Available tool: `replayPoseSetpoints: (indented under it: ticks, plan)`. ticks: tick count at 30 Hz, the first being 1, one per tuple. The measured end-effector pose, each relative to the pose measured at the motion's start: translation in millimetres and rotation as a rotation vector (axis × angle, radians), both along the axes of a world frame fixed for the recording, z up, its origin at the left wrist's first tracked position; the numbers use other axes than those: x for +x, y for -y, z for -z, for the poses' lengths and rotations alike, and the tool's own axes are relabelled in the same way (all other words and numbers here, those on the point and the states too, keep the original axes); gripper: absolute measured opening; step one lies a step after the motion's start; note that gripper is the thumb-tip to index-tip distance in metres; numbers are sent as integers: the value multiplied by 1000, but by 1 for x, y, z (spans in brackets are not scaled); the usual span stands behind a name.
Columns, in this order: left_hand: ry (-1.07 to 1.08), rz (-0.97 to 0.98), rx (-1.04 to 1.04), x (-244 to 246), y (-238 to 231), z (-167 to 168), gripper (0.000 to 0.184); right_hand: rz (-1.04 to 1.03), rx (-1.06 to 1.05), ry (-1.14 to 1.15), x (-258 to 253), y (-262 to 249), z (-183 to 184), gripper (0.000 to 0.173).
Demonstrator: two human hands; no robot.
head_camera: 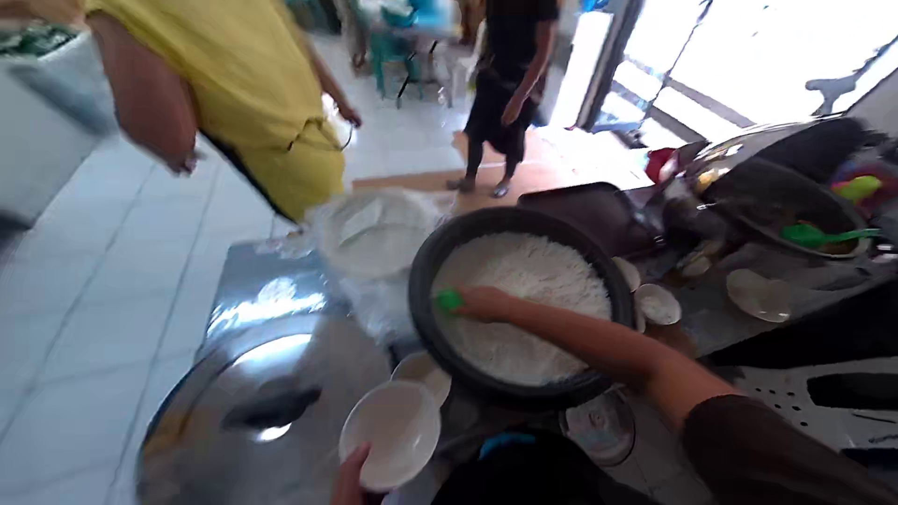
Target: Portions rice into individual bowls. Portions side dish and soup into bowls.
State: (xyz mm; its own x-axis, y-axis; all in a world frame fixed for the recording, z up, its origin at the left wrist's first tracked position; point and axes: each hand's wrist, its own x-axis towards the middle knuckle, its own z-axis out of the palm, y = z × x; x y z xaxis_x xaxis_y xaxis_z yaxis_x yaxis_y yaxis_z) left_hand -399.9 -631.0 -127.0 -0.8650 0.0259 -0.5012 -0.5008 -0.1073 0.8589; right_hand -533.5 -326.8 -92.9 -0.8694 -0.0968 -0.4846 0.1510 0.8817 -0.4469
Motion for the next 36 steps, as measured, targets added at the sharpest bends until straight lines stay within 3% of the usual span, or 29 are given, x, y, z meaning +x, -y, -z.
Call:
replayPoseSetpoints:
  ticks: [6,10,12,15,18,20,27,36]
  plan:
    - [52,-13,20,-10,-11,-9,48,-165,185,108,57,5,19,62]
    - [56,-21,19,-14,-8,-11,55,-220,32,220,77,-15,9,59]
    - [45,-38,23,-12,-5,-14,57,-137,-88,275,63,-33,5,55]
    - [24,-60,29,-8,0,-16,57,107,-92,273,14,-41,-13,55]
    - [22,-92,33,-1,8,-13,55,289,-169,20,-46,-58,34,64]
    - [22,-115,33,5,15,-11,55,327,-186,-63,-65,-43,55,69]
    - [60,-153,24,11,35,-6,52,4,15,-18,-26,1,29,62]
    - [-7,-50,-12,-6,32,-23,52,-175,86,34,38,1,36,62]
